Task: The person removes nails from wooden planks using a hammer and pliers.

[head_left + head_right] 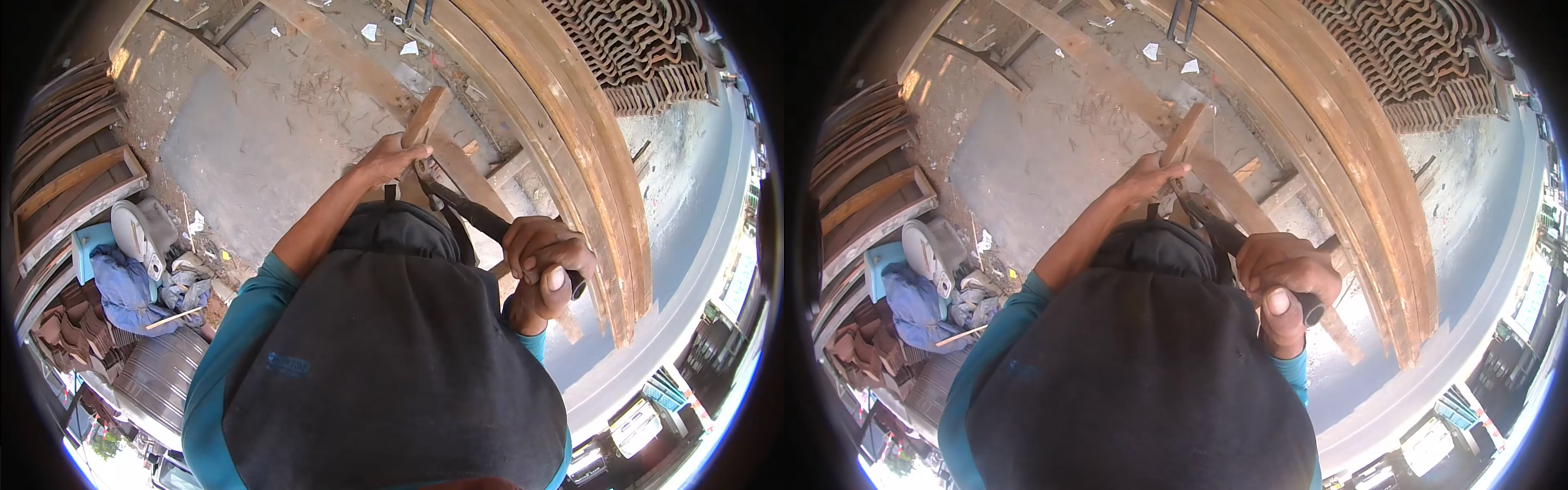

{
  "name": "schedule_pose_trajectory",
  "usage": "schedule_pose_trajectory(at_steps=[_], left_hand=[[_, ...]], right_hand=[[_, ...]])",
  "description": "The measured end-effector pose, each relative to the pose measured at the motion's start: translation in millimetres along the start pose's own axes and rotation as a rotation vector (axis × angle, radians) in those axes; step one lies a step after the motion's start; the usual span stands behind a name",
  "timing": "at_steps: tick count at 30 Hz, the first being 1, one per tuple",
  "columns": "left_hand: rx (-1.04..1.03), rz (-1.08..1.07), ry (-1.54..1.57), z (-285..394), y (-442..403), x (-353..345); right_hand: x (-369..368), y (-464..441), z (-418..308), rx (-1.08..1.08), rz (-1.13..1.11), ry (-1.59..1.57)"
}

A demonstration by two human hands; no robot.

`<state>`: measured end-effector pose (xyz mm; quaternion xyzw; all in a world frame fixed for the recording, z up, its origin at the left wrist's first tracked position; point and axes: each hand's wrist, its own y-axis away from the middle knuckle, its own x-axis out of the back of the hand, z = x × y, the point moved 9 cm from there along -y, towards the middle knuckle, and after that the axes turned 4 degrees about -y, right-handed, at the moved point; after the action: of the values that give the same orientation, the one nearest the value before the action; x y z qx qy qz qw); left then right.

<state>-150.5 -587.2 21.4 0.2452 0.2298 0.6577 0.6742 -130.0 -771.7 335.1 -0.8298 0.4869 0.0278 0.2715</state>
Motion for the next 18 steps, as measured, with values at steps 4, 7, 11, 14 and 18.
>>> schedule_pose_trajectory(at_steps=[4,7,11,14,18], left_hand=[[-0.013,0.026,0.01,-1,17,16],[-0.079,-0.048,0.541,4,29,3],[-0.005,-0.251,0.337,7,26,5],[0.057,-0.317,0.436,-13,13,-11],[0.057,-0.259,0.452,-25,-11,-19]], right_hand=[[-24,-5,4,-0.043,-0.007,0.06],[-40,-9,1,-0.049,-0.065,0.022],[-48,1,9,-0.172,-0.086,0.127],[-69,-6,10,-0.235,-0.389,0.192],[-87,0,3,-0.203,-0.554,0.183]])
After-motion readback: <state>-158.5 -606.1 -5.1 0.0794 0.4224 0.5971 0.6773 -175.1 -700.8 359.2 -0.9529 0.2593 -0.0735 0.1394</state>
